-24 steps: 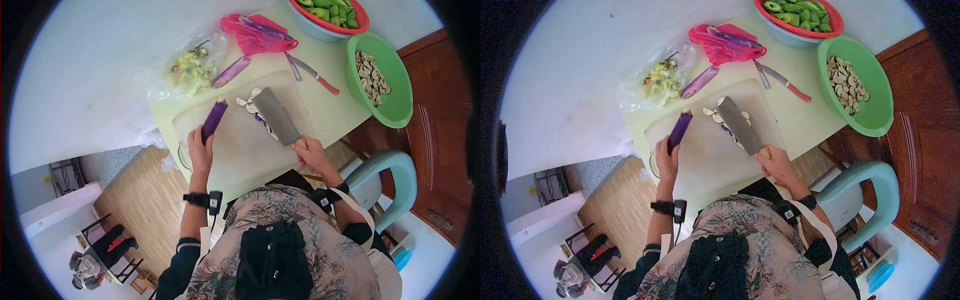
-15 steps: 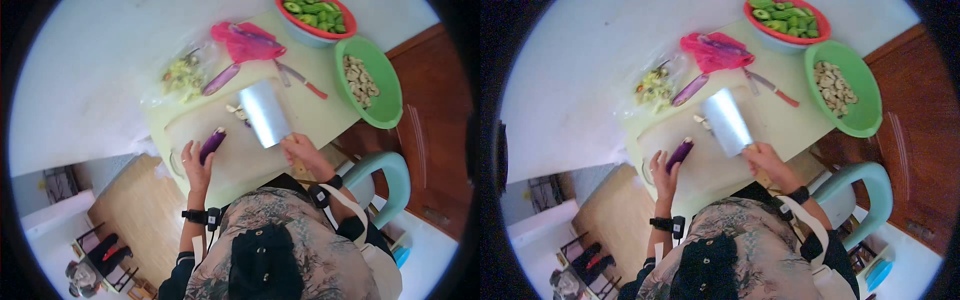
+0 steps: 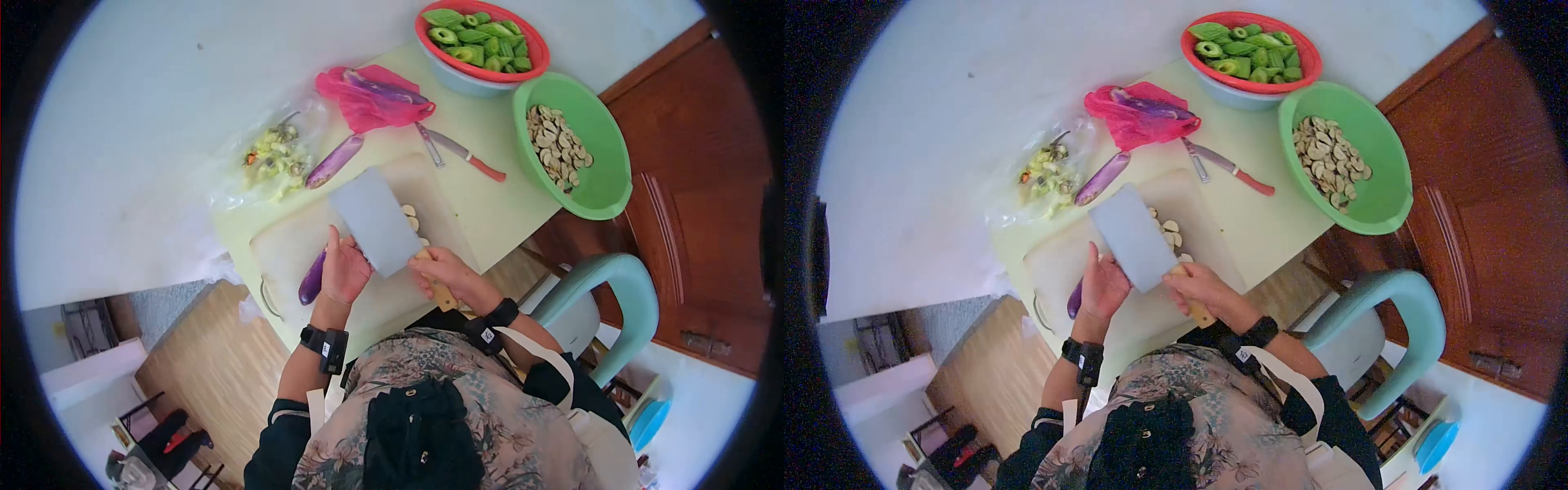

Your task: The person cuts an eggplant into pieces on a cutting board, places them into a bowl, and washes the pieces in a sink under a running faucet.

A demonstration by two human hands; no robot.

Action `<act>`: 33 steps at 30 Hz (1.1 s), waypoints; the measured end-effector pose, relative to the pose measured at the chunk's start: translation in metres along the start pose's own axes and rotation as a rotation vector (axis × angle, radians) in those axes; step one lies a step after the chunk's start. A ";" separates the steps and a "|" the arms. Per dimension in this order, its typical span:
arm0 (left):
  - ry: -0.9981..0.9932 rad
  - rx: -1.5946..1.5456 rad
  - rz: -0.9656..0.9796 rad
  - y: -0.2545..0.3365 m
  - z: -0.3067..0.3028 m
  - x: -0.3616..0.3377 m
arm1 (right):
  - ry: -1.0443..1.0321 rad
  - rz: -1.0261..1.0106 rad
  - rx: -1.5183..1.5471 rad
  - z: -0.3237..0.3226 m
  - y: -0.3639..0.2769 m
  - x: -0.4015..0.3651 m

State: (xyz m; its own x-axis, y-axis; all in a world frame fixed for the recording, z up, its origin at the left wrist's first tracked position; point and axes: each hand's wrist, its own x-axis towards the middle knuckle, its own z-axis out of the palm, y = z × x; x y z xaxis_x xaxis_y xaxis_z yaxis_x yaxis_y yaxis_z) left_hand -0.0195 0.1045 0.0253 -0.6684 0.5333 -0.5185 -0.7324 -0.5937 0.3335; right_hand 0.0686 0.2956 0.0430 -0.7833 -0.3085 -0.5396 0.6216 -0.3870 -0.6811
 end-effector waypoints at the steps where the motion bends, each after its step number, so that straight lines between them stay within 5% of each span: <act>1: -0.291 -0.080 -0.048 -0.004 -0.037 0.015 | 0.057 0.002 -0.005 -0.002 0.000 -0.002; 2: -0.584 -0.156 -0.096 -0.005 -0.059 0.022 | 0.116 0.003 -0.009 -0.003 -0.001 -0.002; 6: -0.570 -0.193 -0.121 -0.005 -0.048 0.022 | 0.071 0.042 0.000 -0.010 -0.004 -0.003; 8: -0.113 -0.056 -0.046 -0.002 -0.004 0.003 | -0.017 0.084 0.014 -0.012 -0.001 -0.001; 12: -0.219 -0.217 0.001 -0.007 0.008 0.005 | -0.070 0.092 0.016 -0.003 -0.001 0.006; 14: -0.518 -0.136 -0.036 -0.006 0.012 0.005 | -0.109 0.134 0.093 -0.003 0.001 0.009; 18: -0.431 -0.144 -0.018 -0.007 0.013 -0.003 | -0.079 0.129 0.081 0.002 -0.002 0.006; 20: -0.235 -0.273 -0.010 -0.007 0.004 -0.001 | -0.011 0.168 0.125 -0.004 0.006 0.010; 24: -0.369 -0.303 -0.014 -0.011 -0.025 0.011 | -0.010 0.128 0.261 -0.017 0.017 0.011; 33: -0.129 0.188 0.083 -0.012 -0.010 0.021 | 0.193 -0.038 0.211 -0.052 0.021 -0.011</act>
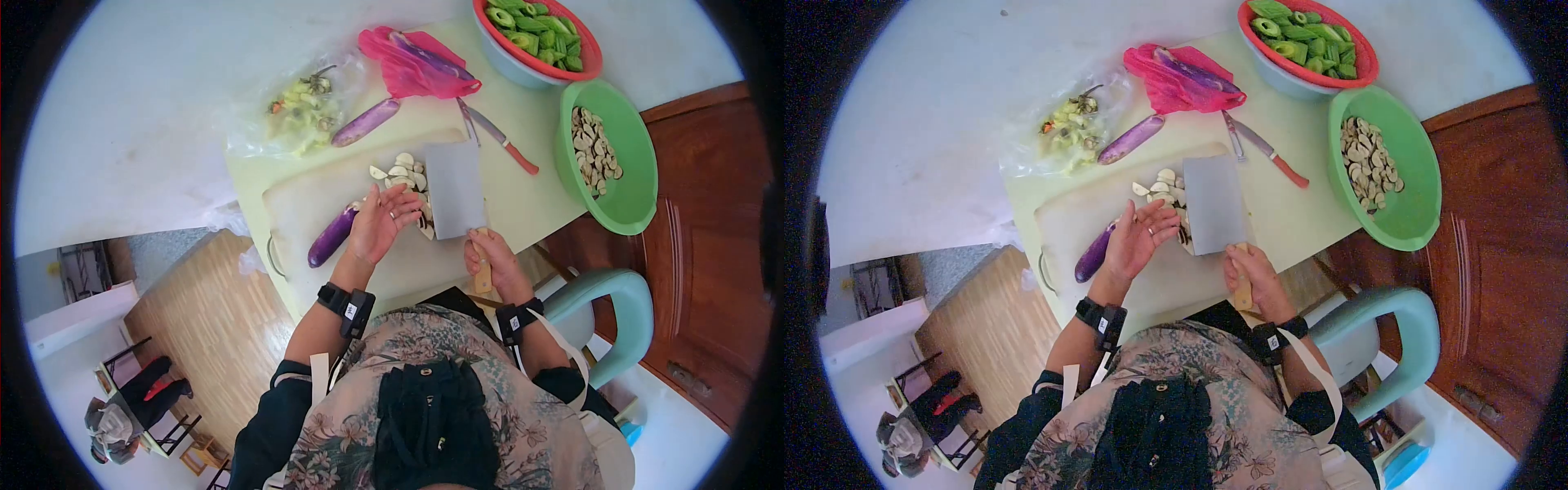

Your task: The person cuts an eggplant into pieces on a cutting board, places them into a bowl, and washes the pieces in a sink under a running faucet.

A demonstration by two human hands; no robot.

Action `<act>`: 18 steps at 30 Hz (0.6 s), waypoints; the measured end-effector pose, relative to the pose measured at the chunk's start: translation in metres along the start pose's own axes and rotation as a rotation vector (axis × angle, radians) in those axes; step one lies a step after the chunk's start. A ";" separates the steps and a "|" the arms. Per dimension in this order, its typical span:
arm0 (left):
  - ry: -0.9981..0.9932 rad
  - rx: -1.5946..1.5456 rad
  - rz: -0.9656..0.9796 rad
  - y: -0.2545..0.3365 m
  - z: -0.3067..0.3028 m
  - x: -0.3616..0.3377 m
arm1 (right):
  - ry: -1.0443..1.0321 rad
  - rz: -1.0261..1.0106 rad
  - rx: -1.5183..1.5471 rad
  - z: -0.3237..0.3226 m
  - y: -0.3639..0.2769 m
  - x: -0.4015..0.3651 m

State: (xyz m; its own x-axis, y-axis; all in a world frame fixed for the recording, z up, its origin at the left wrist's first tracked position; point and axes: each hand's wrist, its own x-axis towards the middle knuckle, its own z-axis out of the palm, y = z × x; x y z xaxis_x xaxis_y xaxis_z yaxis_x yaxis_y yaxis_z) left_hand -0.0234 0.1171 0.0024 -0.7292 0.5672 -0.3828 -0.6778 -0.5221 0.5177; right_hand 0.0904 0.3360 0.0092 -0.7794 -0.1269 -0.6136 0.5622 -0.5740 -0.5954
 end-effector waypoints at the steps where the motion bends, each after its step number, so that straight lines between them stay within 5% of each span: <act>1: 0.033 0.041 -0.018 0.000 0.004 0.001 | -0.016 0.015 0.017 -0.002 -0.001 -0.001; 3: 0.066 0.080 -0.036 -0.004 0.000 0.008 | -0.032 0.031 0.033 -0.001 -0.002 -0.003; 5: -0.303 -0.436 -0.193 -0.014 -0.019 0.019 | -0.083 0.093 0.059 0.009 0.001 0.000; 8: -0.069 -0.251 -0.146 -0.003 0.015 0.006 | -0.097 0.135 0.018 0.019 0.006 0.003; 18: 0.002 -0.247 -0.004 -0.004 -0.005 -0.004 | 0.024 0.069 0.086 0.013 0.013 0.005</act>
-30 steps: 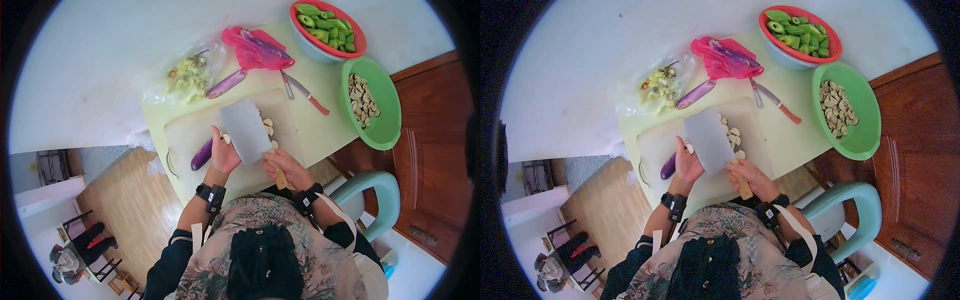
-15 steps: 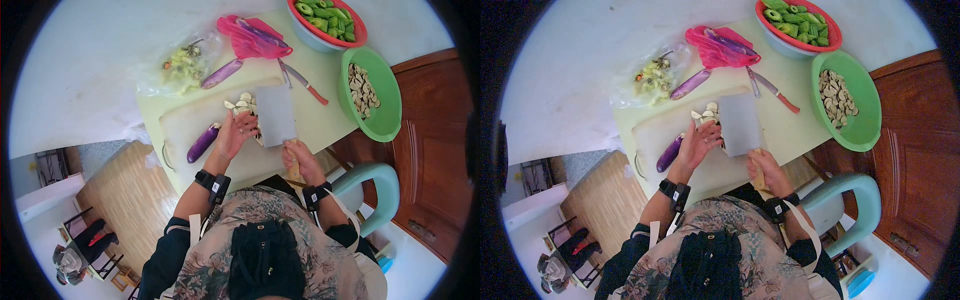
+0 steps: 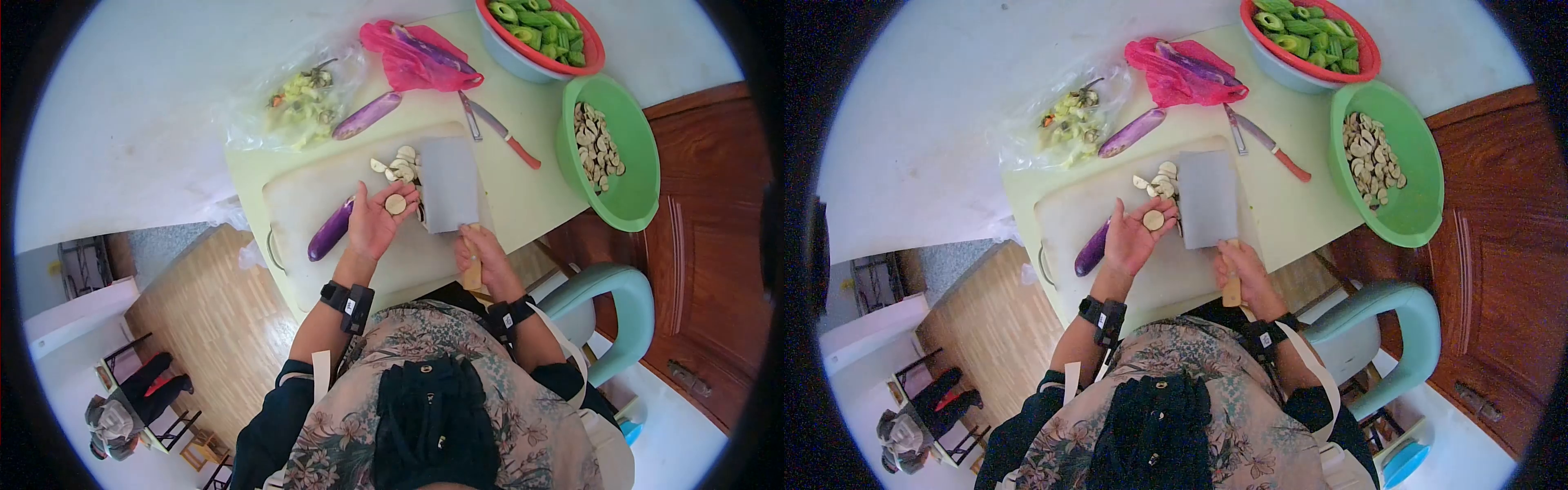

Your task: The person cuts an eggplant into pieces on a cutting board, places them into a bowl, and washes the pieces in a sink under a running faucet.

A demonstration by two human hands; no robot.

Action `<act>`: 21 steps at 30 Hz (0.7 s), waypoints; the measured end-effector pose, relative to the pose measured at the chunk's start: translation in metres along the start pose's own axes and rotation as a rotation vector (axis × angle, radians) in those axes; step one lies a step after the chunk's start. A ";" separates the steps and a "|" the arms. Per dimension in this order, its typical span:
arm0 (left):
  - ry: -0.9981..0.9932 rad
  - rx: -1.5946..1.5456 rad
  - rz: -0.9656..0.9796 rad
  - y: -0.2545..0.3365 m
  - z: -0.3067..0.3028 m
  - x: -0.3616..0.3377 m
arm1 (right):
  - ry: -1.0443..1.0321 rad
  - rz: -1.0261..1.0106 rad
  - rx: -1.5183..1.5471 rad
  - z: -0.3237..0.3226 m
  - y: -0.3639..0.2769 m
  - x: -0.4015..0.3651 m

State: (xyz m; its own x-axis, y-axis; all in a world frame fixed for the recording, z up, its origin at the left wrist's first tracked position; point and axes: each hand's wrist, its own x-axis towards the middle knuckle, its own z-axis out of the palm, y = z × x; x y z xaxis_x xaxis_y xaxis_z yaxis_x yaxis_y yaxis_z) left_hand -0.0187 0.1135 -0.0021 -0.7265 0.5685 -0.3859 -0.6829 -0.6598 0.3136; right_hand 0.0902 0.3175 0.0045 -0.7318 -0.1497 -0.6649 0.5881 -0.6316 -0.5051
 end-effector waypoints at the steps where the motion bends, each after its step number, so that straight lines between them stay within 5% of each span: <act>1: -0.001 0.115 0.029 0.005 0.004 -0.002 | 0.006 -0.045 0.010 -0.007 -0.002 -0.003; 3: -0.001 0.229 0.053 0.010 0.012 -0.004 | 0.017 -0.090 0.022 -0.019 -0.004 -0.009; 5: -0.143 0.974 0.242 0.012 0.018 -0.003 | 0.132 -0.157 -0.135 -0.028 -0.002 -0.016; 8: -0.207 1.393 0.474 0.019 0.026 -0.002 | 0.219 -0.130 -0.085 -0.039 0.013 -0.023; 14: 0.138 1.861 0.606 0.018 -0.014 0.052 | 0.388 -0.109 -0.049 -0.031 0.034 -0.025; 17: 0.150 2.191 0.642 -0.003 -0.013 0.059 | 0.389 -0.083 -0.146 -0.027 0.032 -0.021; 21: 0.111 2.159 0.686 -0.020 -0.011 0.050 | 0.342 -0.063 -0.174 -0.007 0.023 -0.016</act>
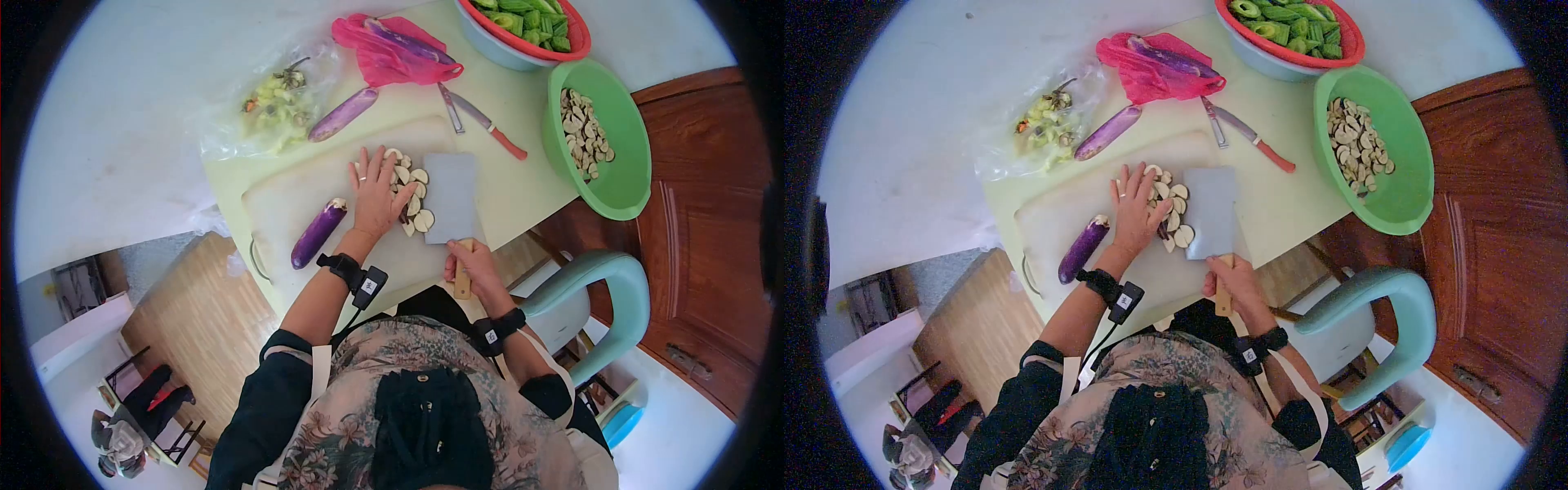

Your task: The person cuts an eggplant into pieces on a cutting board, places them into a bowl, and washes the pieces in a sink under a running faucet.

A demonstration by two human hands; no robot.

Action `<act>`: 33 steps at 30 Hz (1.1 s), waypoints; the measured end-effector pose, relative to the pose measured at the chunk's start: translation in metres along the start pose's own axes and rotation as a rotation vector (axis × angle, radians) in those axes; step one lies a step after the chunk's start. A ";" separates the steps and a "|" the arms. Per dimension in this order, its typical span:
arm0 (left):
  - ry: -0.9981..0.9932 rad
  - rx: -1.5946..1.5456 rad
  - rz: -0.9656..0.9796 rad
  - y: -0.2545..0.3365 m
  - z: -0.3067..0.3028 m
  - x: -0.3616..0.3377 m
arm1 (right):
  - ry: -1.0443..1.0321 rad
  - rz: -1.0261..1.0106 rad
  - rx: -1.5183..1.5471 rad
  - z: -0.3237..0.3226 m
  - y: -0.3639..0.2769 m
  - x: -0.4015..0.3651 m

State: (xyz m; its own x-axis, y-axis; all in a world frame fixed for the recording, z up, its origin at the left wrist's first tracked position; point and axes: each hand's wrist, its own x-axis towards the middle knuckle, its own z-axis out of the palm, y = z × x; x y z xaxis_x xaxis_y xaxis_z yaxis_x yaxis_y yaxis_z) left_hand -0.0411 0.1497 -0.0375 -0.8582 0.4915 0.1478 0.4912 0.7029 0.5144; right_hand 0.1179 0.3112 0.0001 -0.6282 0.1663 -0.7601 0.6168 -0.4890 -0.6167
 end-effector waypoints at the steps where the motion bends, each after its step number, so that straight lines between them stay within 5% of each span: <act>1: 0.032 -0.014 0.015 0.001 0.003 -0.003 | 0.007 0.027 -0.039 0.006 -0.003 0.000; 12: 0.281 -0.277 -0.031 0.042 0.009 -0.019 | -0.090 0.041 -0.129 0.046 0.004 0.018; 20: 0.259 -0.365 0.038 0.061 0.005 -0.007 | -0.063 -0.073 -0.048 0.041 -0.009 -0.004; 27: 0.244 -0.497 0.364 0.170 -0.014 0.072 | 0.117 -0.225 0.092 -0.007 -0.082 -0.059; 33: 0.262 -0.770 0.586 0.289 0.032 0.162 | 0.358 -0.503 0.129 -0.083 -0.170 -0.079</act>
State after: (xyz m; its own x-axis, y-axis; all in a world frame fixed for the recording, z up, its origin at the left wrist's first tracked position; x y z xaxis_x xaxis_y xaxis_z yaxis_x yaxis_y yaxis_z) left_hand -0.0334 0.4486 0.1079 -0.5627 0.4596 0.6871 0.6966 -0.1840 0.6935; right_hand 0.1022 0.4526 0.1475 -0.6151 0.6682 -0.4186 0.2113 -0.3718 -0.9039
